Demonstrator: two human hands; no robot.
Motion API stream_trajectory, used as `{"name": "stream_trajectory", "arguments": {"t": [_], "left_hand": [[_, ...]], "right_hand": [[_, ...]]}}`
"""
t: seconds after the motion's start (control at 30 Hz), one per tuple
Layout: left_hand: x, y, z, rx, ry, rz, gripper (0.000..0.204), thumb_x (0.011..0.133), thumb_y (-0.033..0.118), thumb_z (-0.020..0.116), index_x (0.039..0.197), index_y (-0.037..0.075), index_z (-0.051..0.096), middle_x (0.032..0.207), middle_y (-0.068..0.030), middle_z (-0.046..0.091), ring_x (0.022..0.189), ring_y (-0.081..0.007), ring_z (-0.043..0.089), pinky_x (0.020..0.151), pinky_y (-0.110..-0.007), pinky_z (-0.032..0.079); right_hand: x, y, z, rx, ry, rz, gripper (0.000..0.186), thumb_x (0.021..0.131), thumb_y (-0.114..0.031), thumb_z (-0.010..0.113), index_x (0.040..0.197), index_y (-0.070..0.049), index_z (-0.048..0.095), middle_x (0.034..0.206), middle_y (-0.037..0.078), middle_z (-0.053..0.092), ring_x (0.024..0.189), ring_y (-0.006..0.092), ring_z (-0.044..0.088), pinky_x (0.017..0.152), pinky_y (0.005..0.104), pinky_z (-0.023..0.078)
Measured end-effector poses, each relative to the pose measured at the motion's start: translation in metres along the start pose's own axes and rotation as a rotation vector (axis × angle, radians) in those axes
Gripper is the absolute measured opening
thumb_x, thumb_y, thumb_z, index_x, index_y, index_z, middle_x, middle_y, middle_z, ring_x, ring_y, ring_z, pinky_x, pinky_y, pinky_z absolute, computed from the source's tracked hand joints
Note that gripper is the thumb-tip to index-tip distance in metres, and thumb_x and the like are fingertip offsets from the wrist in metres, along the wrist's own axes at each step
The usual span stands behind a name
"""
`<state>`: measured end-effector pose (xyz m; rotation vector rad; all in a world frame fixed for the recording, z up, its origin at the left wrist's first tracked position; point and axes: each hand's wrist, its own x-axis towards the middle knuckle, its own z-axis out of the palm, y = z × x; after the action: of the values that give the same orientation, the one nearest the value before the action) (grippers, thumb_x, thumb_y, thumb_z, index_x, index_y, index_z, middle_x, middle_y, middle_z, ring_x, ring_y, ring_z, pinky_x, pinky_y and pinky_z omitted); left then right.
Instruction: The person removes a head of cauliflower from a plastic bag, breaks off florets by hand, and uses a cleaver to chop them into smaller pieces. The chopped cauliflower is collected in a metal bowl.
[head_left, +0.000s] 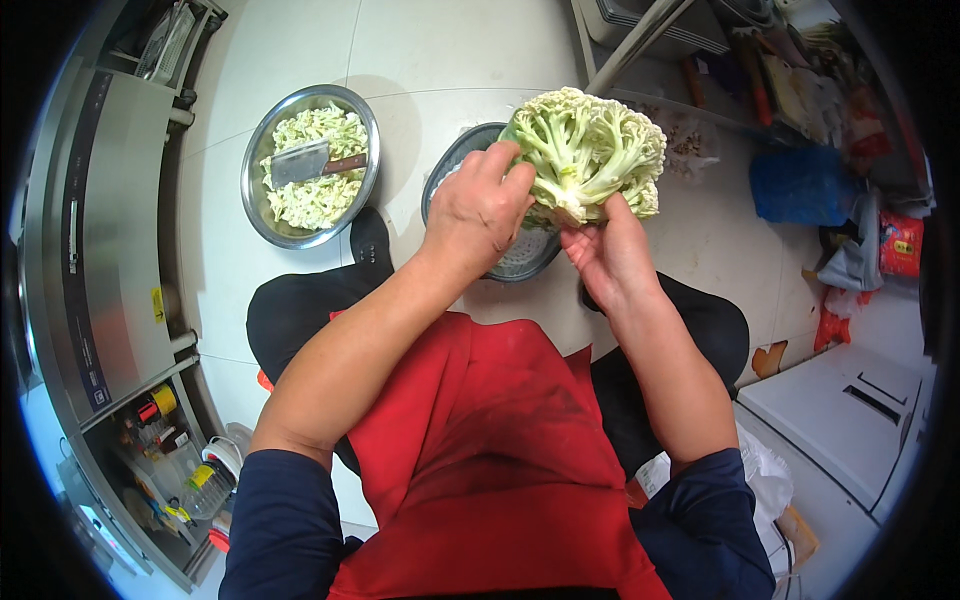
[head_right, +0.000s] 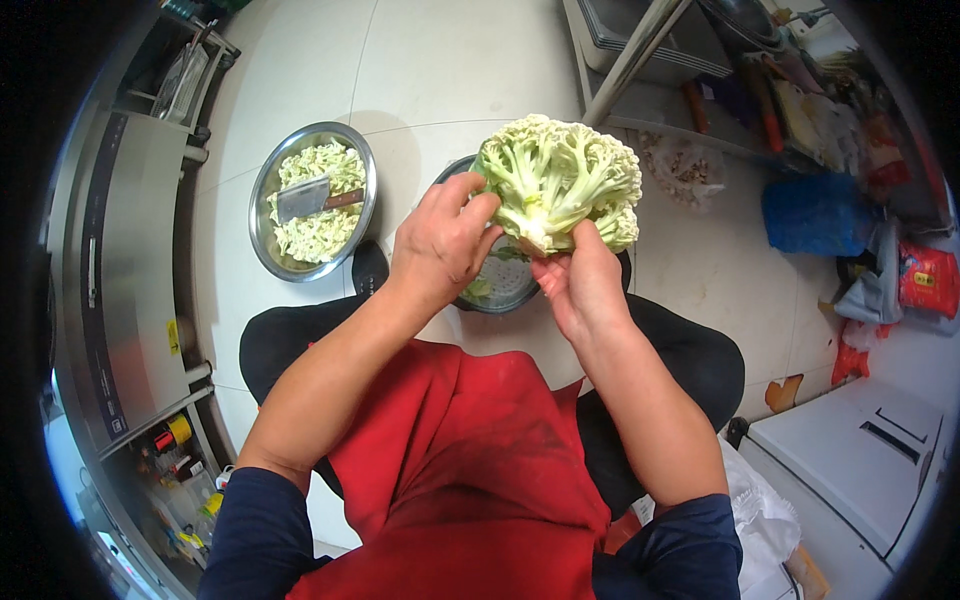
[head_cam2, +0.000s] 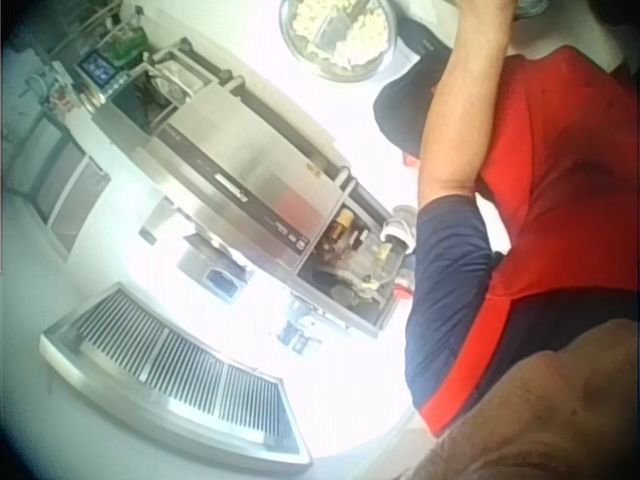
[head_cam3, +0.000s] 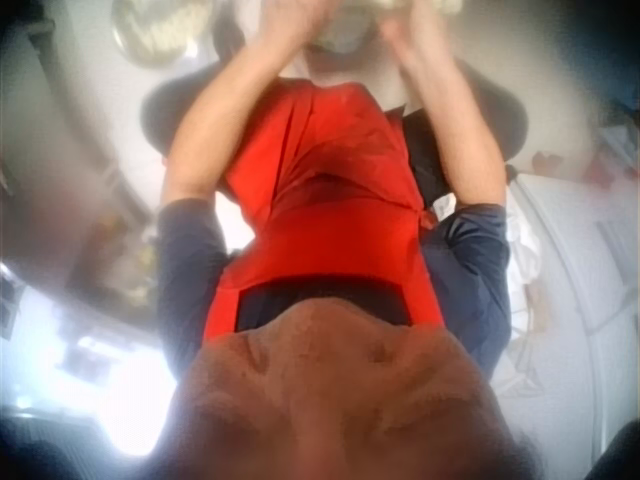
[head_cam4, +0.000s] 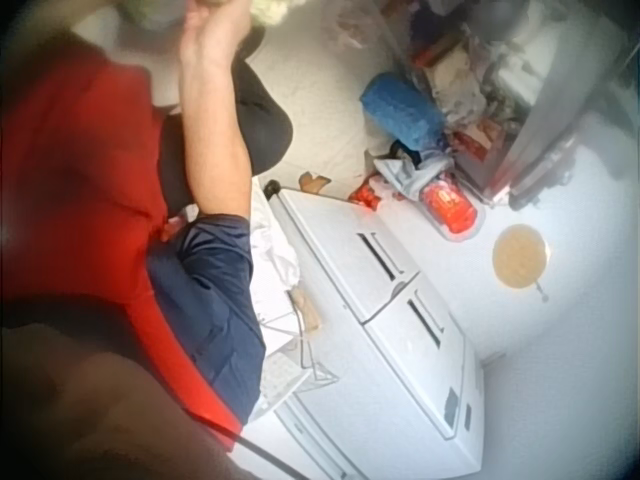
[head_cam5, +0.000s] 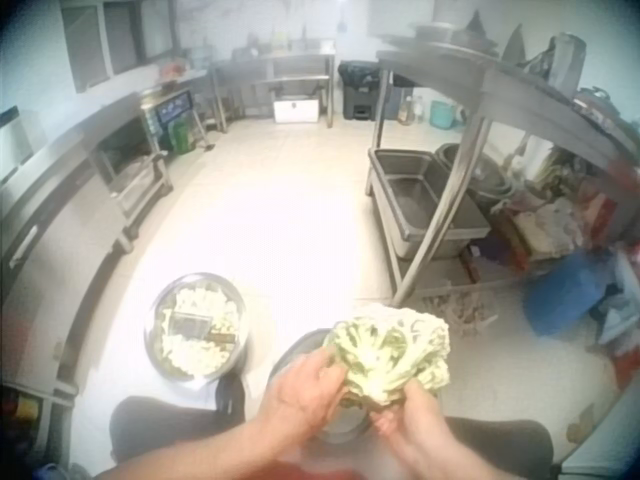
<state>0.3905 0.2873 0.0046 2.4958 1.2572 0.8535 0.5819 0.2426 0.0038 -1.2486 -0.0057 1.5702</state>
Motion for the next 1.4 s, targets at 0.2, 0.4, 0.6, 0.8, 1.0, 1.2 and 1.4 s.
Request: {"name": "stream_trajectory", "arguments": {"t": [0.2, 0.4, 0.6, 0.8, 1.0, 1.2, 1.4], "left_hand": [[-0.005, -0.005, 0.007, -0.194, -0.142, -0.172, 0.027, 0.09, 0.012, 0.073, 0.114, 0.005, 0.065, 0.098, -0.019, 0.07, 0.089, -0.0376, 0.072, 0.083, -0.047, 0.058], [0.013, 0.002, -0.027, -0.381, -0.582, -0.26, 0.052, 0.094, 0.046, 0.078, 0.12, 0.003, 0.066, 0.104, -0.0219, 0.073, 0.095, -0.0404, 0.072, 0.083, -0.048, 0.056], [0.009, 0.012, -0.014, -0.155, -0.481, -0.211, 0.056, 0.096, 0.059, 0.074, 0.087, 0.005, 0.065, 0.076, -0.0171, 0.071, 0.075, -0.0406, 0.072, 0.071, -0.05, 0.057], [-0.02, 0.041, 0.014, -0.155, -0.151, -0.151, 0.043, 0.1, 0.045, 0.072, 0.079, 0.008, 0.067, 0.07, -0.0149, 0.07, 0.065, -0.0389, 0.071, 0.059, -0.05, 0.055], [-0.013, 0.039, 0.003, -0.277, -0.225, -0.456, 0.039, 0.095, 0.044, 0.078, 0.09, 0.006, 0.069, 0.077, -0.0172, 0.072, 0.075, -0.0397, 0.073, 0.069, -0.049, 0.056], [-0.01, 0.015, -0.001, -0.346, -0.129, -0.569, 0.072, 0.087, 0.054, 0.085, 0.132, 0.003, 0.06, 0.103, -0.0198, 0.076, 0.09, -0.0338, 0.077, 0.079, -0.043, 0.058], [-0.007, 0.014, 0.006, -0.165, -0.021, -0.357, 0.016, 0.094, 0.016, 0.075, 0.109, 0.011, 0.072, 0.103, -0.0104, 0.072, 0.091, -0.0334, 0.072, 0.074, -0.044, 0.057]], "right_hand": [[-0.003, 0.005, 0.008, 0.044, 0.039, -0.036, 0.036, 0.112, -0.024, 0.053, 0.14, -0.001, 0.057, 0.129, 0.013, 0.068, 0.109, 0.0215, 0.071, 0.089, 0.0359, 0.06], [-0.011, 0.0, 0.01, 0.003, 0.042, -0.059, 0.033, 0.111, -0.022, 0.055, 0.132, 0.003, 0.062, 0.123, 0.013, 0.07, 0.104, 0.0191, 0.071, 0.084, 0.0338, 0.059], [0.001, 0.009, -0.001, -0.062, 0.068, -0.055, 0.029, 0.11, -0.02, 0.054, 0.123, 0.003, 0.065, 0.114, 0.012, 0.07, 0.094, 0.015, 0.069, 0.073, 0.0289, 0.057], [0.001, 0.01, 0.009, 0.006, 0.035, -0.084, 0.028, 0.109, -0.017, 0.056, 0.124, 0.005, 0.064, 0.117, 0.014, 0.07, 0.099, 0.0195, 0.07, 0.08, 0.0327, 0.059], [0.001, 0.005, 0.016, 0.169, 0.009, -0.046, 0.036, 0.11, -0.02, 0.057, 0.138, 0.002, 0.055, 0.127, 0.015, 0.068, 0.108, 0.0246, 0.07, 0.088, 0.037, 0.061], [0.004, 0.004, 0.005, 0.183, -0.023, 0.073, 0.037, 0.111, -0.03, 0.056, 0.137, -0.004, 0.056, 0.125, 0.012, 0.065, 0.101, 0.0192, 0.066, 0.077, 0.0296, 0.058], [0.0, -0.002, 0.003, 0.116, -0.019, 0.068, 0.037, 0.112, -0.031, 0.055, 0.138, -0.004, 0.056, 0.124, 0.011, 0.066, 0.098, 0.0185, 0.065, 0.073, 0.0283, 0.057]]}}
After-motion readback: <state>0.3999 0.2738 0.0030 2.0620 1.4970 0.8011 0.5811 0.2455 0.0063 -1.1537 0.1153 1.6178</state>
